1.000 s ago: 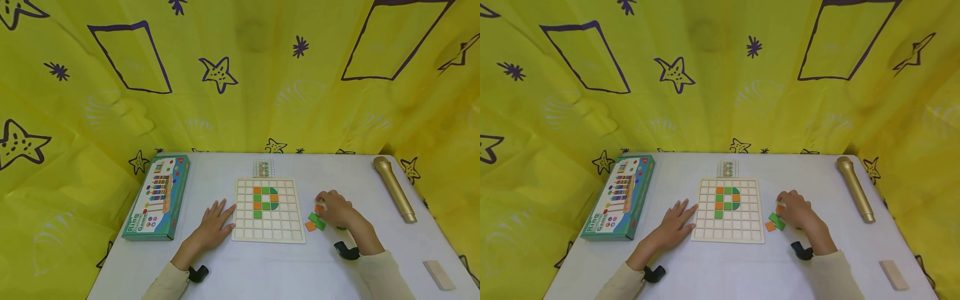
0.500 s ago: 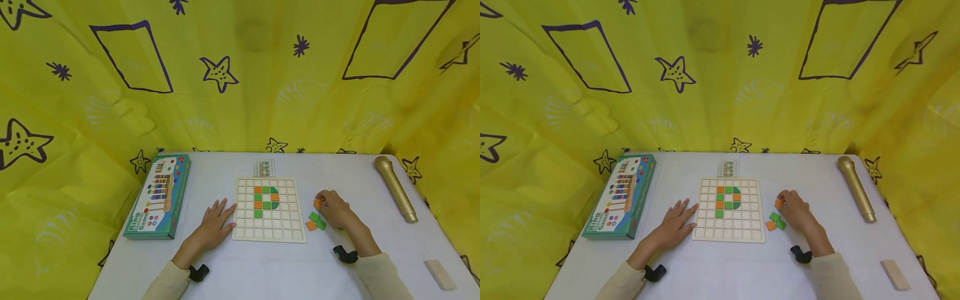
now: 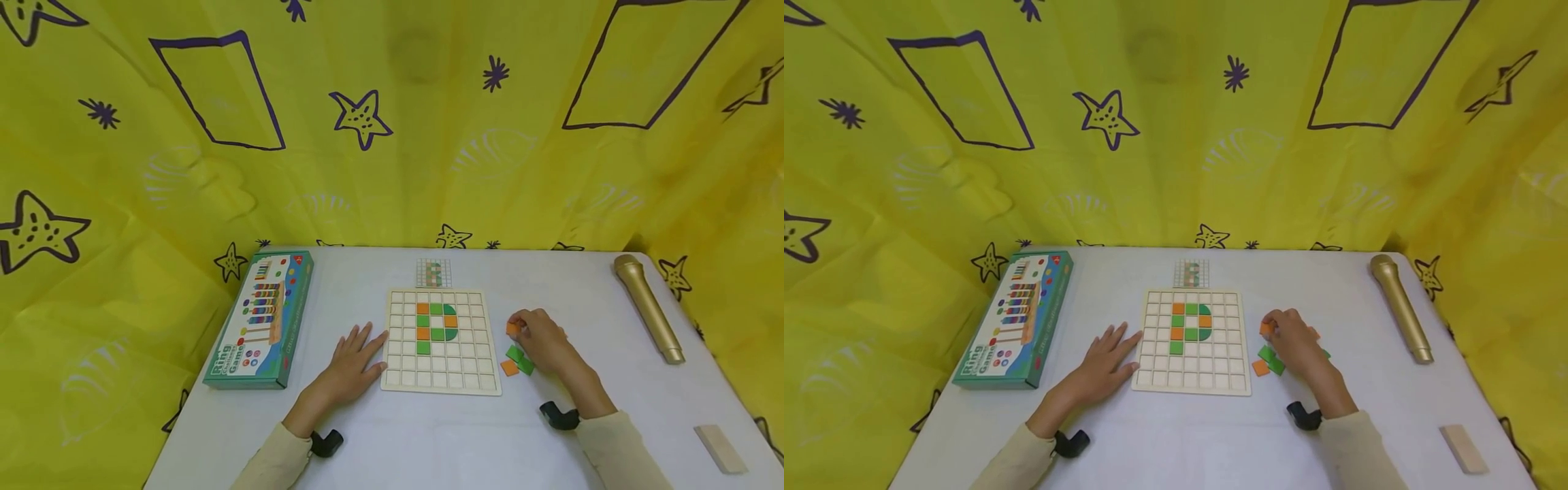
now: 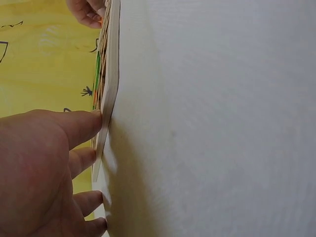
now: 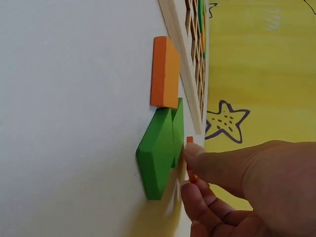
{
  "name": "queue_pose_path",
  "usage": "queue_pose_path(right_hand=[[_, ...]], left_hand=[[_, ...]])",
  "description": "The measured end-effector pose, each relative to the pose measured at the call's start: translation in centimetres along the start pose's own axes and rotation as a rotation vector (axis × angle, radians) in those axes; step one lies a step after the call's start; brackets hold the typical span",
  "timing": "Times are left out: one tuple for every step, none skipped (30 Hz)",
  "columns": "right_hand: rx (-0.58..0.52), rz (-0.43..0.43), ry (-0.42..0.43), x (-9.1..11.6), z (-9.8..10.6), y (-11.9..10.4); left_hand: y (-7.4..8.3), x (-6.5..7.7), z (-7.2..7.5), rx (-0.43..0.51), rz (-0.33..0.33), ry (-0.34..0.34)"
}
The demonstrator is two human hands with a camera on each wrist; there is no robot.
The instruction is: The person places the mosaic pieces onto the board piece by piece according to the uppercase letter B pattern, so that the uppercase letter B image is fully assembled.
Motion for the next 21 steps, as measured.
queue_pose_path(right_hand=[[-0.011,0.008,0.009,0.0,0.0,-0.2],[-0.018,0.020,0.019,-0.1,0.0,-0.4],[-0.029,0.028,0.024,-0.1,-0.1,-0.7],[-0.044,0.037,0.028,-0.2,-0.1,-1.0],[-0.053,0.045,0.030,-0.2,-0.2,-1.4],[-0.064,0.055,0.029,-0.3,-0.3,-1.8],[-0.071,0.059,0.027,-0.4,-0.4,-2.2],[-0.077,0.062,0.023,-0.5,-0.6,-2.6],[-0.083,0.062,0.017,-0.5,-0.8,-3.1],[-0.088,0.064,0.012,-0.6,-1.0,-3.5],[-0.092,0.069,0.008,-0.7,-1.3,-3.9],[-0.098,0.076,0.002,-0.8,-1.6,-4.4],[-0.104,0.082,-0.004,-0.9,-1.9,-4.8],[-0.106,0.099,-0.012,-0.9,-2.3,-5.3],[-0.111,0.109,-0.020,-0.9,-2.6,-5.7],[-0.120,0.120,-0.030,-0.9,-3.0,-6.1],[-0.126,0.134,-0.041,-0.8,-3.4,-6.5],[-0.132,0.146,-0.053,-0.8,-3.8,-6.9],[-0.140,0.156,-0.065,-0.8,-4.1,-7.3],[-0.147,0.164,-0.075,-0.7,-4.4,-7.6],[-0.155,0.166,-0.080,-0.7,-4.7,-7.9]], left_hand=[[0.0,0.0,0.0,0.001,-0.001,-0.001],[0.0,-0.1,0.0,0.001,-0.001,-0.002],[0.0,-0.1,0.0,0.001,-0.001,-0.002],[0.0,-0.1,0.0,0.002,0.000,-0.002],[0.0,-0.2,0.0,0.001,0.002,-0.002],[0.0,-0.2,-0.1,0.000,0.004,-0.005],[0.0,-0.2,-0.1,-0.002,0.007,-0.005],[0.0,-0.2,-0.1,-0.002,0.008,-0.005],[0.0,-0.2,-0.1,0.000,0.008,-0.003],[0.0,-0.2,-0.1,0.001,0.008,-0.002],[-0.1,-0.2,-0.1,0.000,0.008,-0.002],[-0.1,-0.2,-0.1,-0.001,0.008,-0.001],[-0.1,-0.2,-0.1,-0.003,0.008,-0.001],[-0.1,-0.2,-0.1,-0.004,0.007,0.001],[-0.1,-0.2,-0.1,-0.006,0.007,0.001],[-0.1,-0.2,-0.2,-0.006,0.008,0.000],[-0.1,-0.2,-0.2,-0.004,0.008,-0.001],[-0.1,-0.2,-0.2,-0.002,0.007,0.000],[-0.1,-0.2,-0.2,-0.002,0.007,0.000],[-0.2,-0.2,-0.2,0.000,0.007,0.000],[-0.2,-0.2,-0.2,0.000,0.008,-0.001]])
Point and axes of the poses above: each hand's wrist, its own x-axis away from the middle knuckle, its own z-axis out of the back of the hand, y = z × x, the point moved 4 cm from there along -x, towards the middle knuckle, and after that the axes turned 1 degree about -y, right-handed, at the moved point
